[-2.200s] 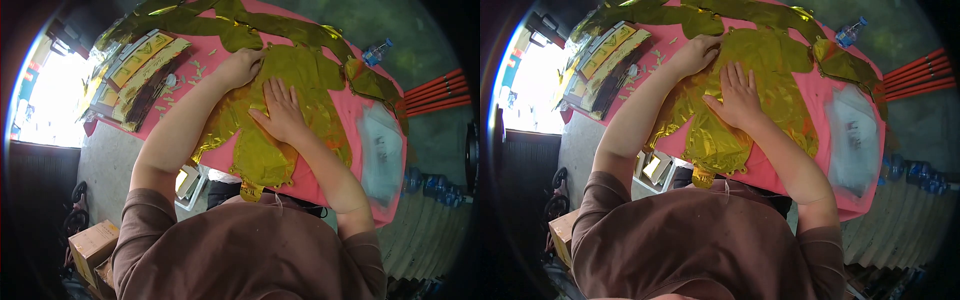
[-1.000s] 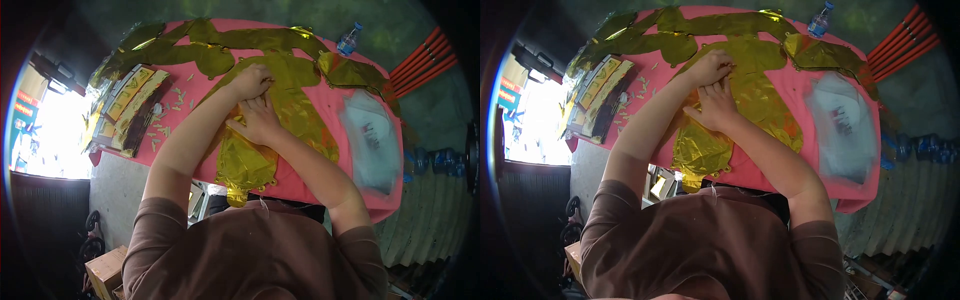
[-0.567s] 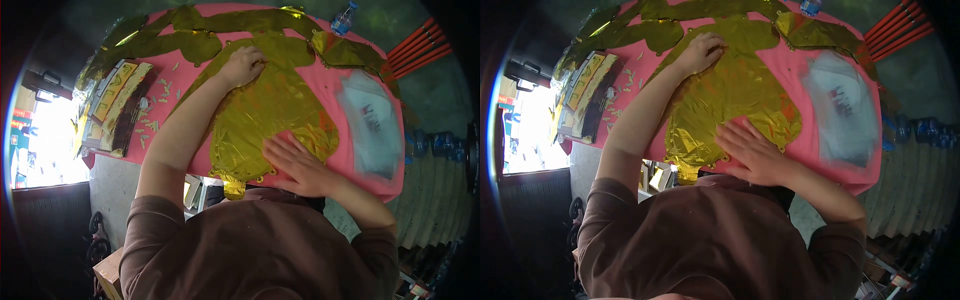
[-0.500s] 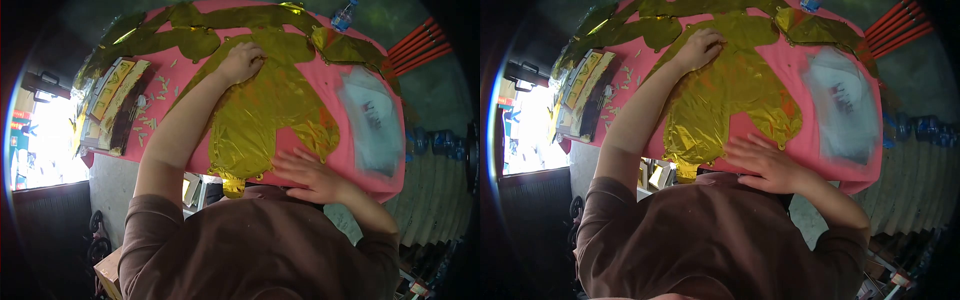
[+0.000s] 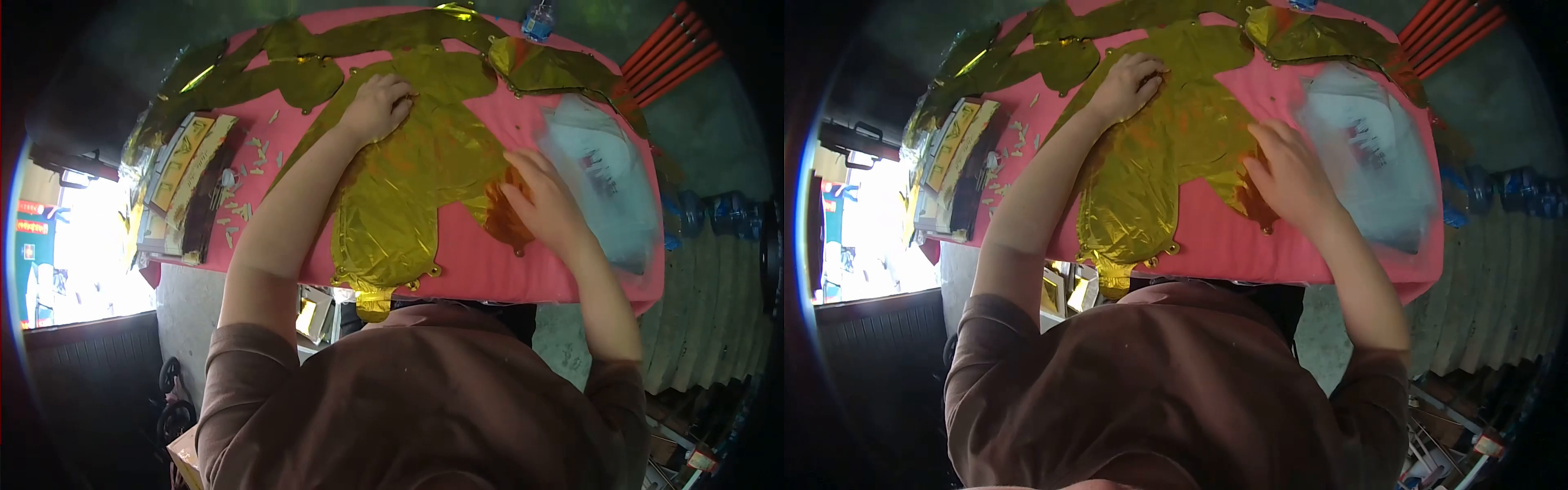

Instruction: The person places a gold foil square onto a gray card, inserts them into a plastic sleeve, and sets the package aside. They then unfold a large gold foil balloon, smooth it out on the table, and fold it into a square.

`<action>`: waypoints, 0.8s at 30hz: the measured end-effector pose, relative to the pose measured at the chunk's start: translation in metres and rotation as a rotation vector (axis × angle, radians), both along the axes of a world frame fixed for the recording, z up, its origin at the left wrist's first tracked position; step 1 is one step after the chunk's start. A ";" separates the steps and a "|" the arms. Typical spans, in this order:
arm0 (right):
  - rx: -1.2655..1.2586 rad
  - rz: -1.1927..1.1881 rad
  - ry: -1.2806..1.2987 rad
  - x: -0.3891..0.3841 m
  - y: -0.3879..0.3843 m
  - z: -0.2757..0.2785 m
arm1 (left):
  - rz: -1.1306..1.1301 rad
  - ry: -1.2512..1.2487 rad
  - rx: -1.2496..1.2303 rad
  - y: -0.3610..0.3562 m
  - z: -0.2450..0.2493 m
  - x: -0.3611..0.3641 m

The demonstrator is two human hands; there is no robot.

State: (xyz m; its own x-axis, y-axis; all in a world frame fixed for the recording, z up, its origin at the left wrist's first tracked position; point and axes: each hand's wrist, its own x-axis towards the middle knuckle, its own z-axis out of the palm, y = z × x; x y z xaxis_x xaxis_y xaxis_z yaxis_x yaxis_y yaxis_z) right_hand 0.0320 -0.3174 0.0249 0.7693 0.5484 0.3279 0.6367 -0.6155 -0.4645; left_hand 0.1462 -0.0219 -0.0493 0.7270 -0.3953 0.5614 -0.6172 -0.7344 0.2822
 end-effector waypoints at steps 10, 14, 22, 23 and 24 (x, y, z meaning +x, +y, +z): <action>-0.389 -0.323 0.250 0.061 0.041 -0.010 | 0.081 0.047 0.212 -0.006 0.012 -0.012; -0.276 -0.215 0.128 0.072 0.032 -0.028 | 0.093 0.083 0.274 -0.007 0.014 -0.013; 0.217 -0.098 0.751 0.088 0.028 -0.014 | 0.102 0.111 0.328 -0.007 0.013 -0.011; 0.356 -0.078 0.927 0.087 0.029 -0.009 | 0.102 0.145 0.334 -0.007 0.014 -0.011; 0.356 -0.079 0.927 0.085 0.031 -0.002 | 0.101 0.145 0.333 -0.007 0.014 -0.011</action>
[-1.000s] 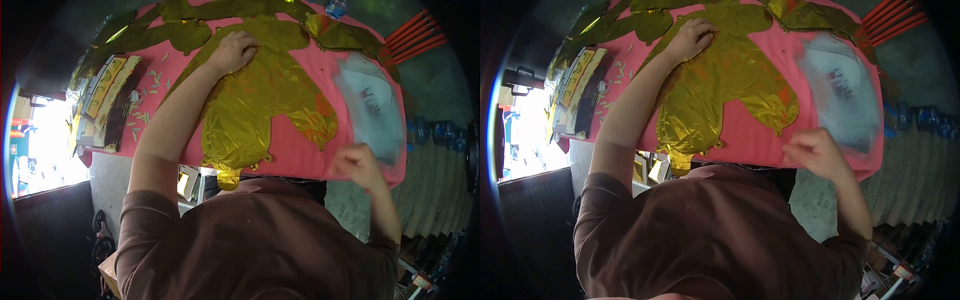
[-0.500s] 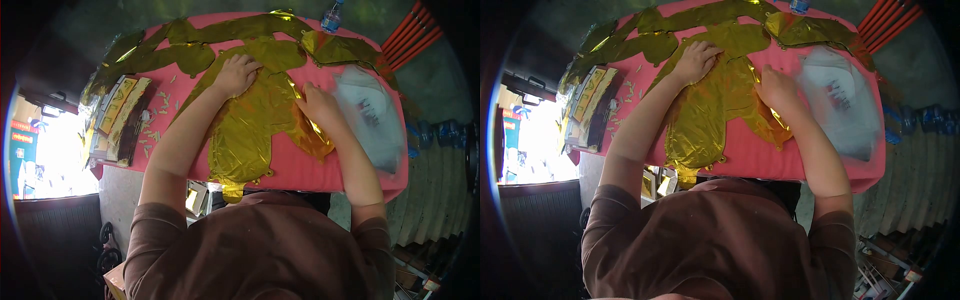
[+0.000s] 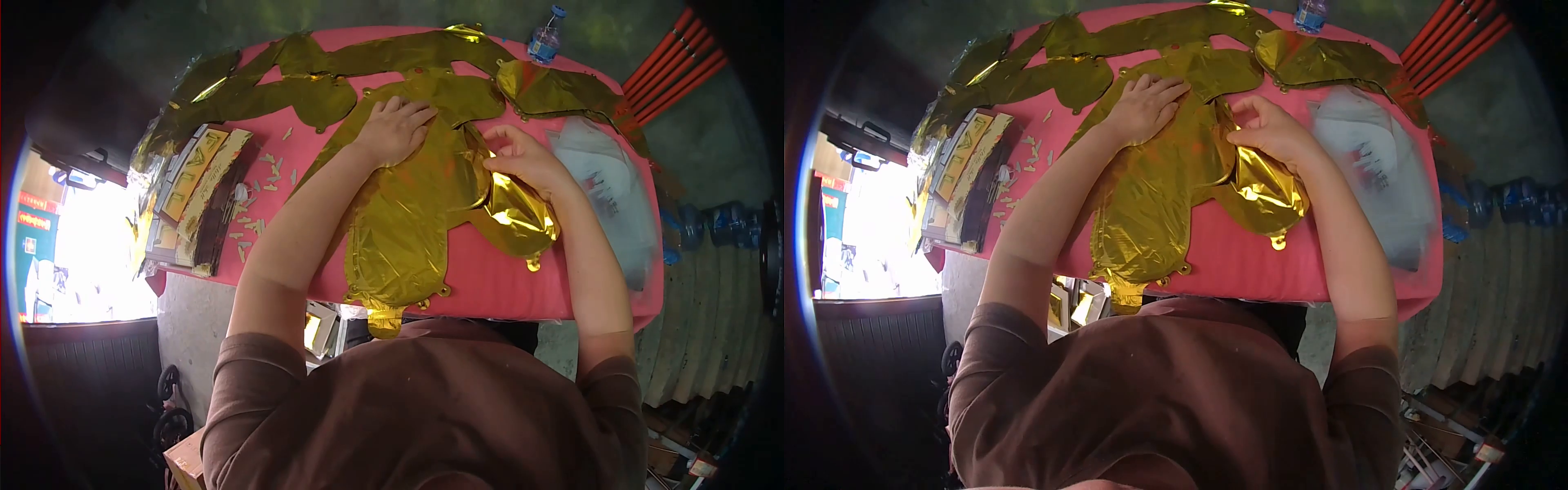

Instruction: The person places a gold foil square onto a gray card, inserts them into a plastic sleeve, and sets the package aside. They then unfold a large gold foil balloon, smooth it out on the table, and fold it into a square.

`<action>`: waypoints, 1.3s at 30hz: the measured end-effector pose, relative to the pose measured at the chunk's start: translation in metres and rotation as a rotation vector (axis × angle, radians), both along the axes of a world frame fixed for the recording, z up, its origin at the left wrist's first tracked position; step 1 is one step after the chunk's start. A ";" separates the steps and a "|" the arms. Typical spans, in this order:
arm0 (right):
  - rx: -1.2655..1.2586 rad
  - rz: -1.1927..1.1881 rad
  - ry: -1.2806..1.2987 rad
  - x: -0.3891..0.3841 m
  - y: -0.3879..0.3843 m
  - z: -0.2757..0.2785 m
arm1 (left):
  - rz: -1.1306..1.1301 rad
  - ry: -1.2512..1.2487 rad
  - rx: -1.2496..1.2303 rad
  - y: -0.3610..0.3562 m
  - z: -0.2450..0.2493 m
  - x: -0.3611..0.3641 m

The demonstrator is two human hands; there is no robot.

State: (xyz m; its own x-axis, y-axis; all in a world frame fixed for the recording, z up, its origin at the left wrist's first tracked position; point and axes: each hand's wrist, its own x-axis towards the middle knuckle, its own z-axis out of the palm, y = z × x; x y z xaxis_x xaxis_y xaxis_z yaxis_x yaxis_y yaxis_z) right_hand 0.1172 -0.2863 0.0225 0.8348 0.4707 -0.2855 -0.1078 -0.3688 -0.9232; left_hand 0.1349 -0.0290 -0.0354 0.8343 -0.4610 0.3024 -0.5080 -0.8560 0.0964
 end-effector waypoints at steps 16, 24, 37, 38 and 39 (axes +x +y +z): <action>0.439 0.581 -0.269 -0.037 0.119 0.004 | 0.055 0.130 0.215 0.004 0.006 0.005; -0.014 0.176 -0.673 -0.004 0.041 -0.037 | 0.069 -0.401 0.400 0.021 -0.038 0.026; -0.618 0.368 -0.894 -0.037 0.071 -0.050 | 0.033 -0.210 0.247 0.017 -0.032 0.026; -0.617 0.368 -0.892 -0.038 0.072 -0.049 | 0.034 -0.157 0.192 0.016 -0.029 0.024; -0.637 0.365 -0.879 -0.039 0.073 -0.047 | 0.035 -0.105 0.137 0.015 -0.026 0.023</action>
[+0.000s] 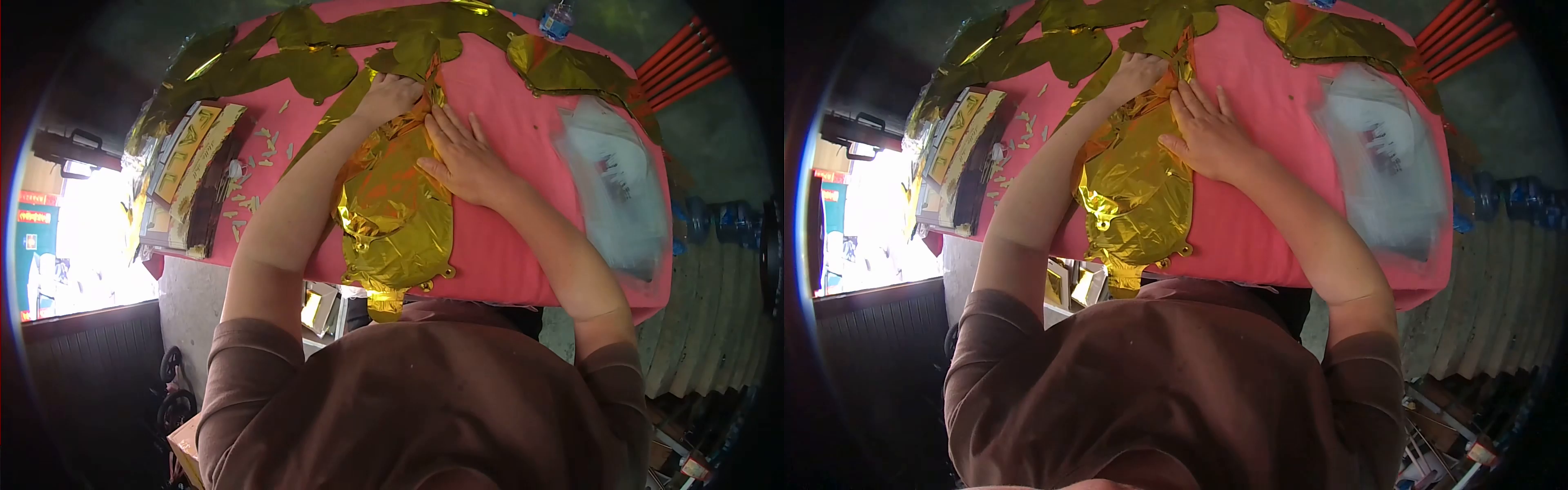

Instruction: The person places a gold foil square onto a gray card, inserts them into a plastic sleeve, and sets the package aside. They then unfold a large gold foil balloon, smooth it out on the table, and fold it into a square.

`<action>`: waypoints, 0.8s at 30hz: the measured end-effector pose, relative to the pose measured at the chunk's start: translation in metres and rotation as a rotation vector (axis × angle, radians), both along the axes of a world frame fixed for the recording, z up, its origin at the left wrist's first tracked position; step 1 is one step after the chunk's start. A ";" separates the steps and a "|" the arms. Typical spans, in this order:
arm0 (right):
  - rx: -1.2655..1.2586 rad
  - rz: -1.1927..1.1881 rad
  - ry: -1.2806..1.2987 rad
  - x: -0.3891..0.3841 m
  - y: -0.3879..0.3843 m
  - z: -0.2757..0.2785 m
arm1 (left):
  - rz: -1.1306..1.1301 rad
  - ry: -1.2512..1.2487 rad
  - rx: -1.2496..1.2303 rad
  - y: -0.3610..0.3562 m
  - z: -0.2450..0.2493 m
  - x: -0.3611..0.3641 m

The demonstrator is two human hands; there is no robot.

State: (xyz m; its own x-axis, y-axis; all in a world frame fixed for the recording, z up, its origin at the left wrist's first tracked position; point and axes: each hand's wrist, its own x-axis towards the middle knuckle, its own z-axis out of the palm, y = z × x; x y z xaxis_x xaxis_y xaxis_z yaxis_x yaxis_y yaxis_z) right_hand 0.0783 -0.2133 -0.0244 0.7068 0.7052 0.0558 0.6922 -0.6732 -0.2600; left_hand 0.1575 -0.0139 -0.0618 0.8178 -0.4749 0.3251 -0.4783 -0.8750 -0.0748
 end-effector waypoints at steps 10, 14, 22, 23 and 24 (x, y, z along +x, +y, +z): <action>-0.021 0.006 -0.134 -0.007 0.001 -0.009 | -0.028 0.016 -0.022 0.003 0.003 0.007; -0.060 0.007 -0.151 -0.009 0.001 -0.006 | -0.018 0.035 -0.140 0.003 0.010 0.018; -0.057 0.000 -0.132 -0.009 0.001 -0.008 | 0.250 0.470 -0.998 0.043 0.051 0.036; -0.054 -0.001 -0.132 -0.009 0.001 -0.008 | 0.278 0.464 -1.336 0.057 0.048 0.043; -0.057 -0.002 -0.127 -0.009 0.001 -0.007 | 0.302 0.447 -1.676 0.066 0.041 0.050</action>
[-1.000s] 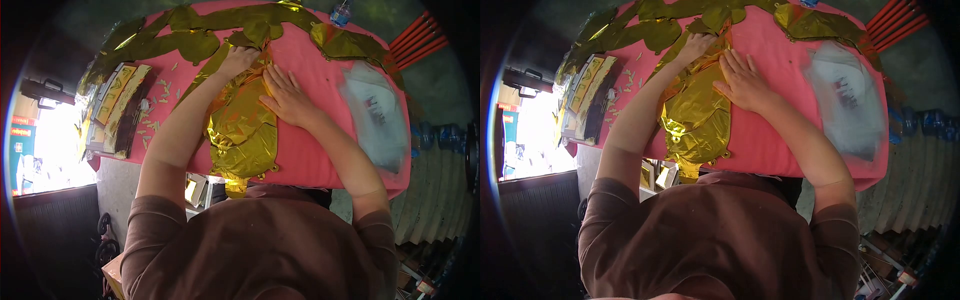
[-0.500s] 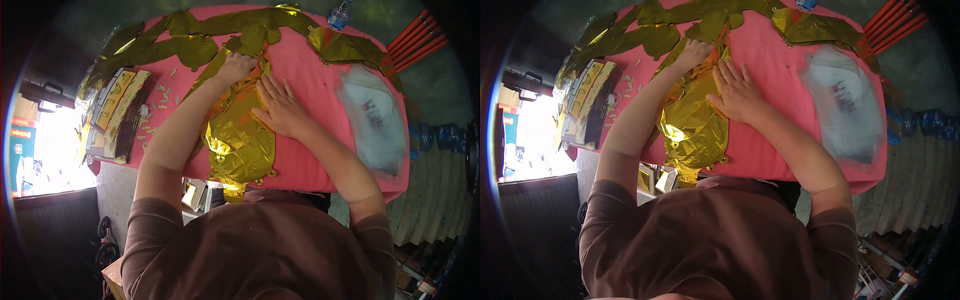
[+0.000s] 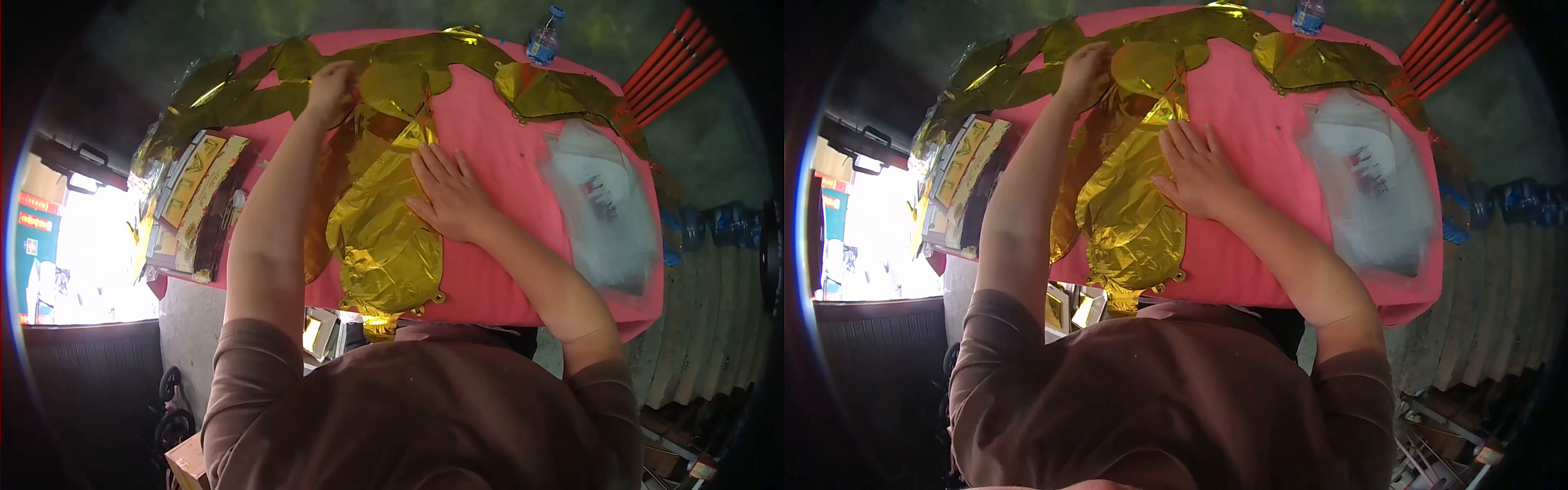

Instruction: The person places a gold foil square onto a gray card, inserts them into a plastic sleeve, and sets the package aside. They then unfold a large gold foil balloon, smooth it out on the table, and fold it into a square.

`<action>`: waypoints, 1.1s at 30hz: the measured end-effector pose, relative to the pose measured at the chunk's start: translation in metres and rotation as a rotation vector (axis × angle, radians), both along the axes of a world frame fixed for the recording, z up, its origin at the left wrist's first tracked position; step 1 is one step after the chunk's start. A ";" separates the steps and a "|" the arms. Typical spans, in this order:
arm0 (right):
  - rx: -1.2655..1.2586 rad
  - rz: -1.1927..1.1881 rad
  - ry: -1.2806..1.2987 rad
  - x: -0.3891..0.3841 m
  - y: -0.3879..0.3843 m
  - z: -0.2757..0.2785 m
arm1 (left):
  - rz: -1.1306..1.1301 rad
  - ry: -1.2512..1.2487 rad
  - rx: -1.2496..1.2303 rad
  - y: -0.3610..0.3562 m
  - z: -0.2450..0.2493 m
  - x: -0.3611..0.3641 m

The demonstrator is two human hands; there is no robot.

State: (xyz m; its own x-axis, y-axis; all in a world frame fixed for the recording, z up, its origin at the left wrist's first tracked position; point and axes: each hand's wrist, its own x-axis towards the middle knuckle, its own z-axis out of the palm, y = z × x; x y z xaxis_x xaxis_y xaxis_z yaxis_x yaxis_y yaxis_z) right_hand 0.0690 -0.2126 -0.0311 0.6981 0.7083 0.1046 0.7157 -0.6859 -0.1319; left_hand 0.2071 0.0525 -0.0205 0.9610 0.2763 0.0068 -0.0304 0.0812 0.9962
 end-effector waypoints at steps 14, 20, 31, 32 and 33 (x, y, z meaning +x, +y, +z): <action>0.042 0.013 -0.036 0.000 0.000 -0.001 | -0.298 -0.466 1.366 -0.075 -0.020 -0.026; 0.055 0.020 -0.040 0.000 0.000 -0.002 | -0.350 -0.576 1.237 -0.075 -0.029 -0.007; 0.018 0.022 0.037 0.002 0.001 0.003 | -0.326 -0.506 1.269 -0.080 -0.032 -0.013; 0.018 0.022 0.034 0.003 0.001 0.006 | -0.325 -0.508 1.271 -0.080 -0.032 -0.013; 0.007 0.023 0.086 0.004 0.001 0.010 | -0.318 -0.498 1.293 -0.081 -0.032 -0.013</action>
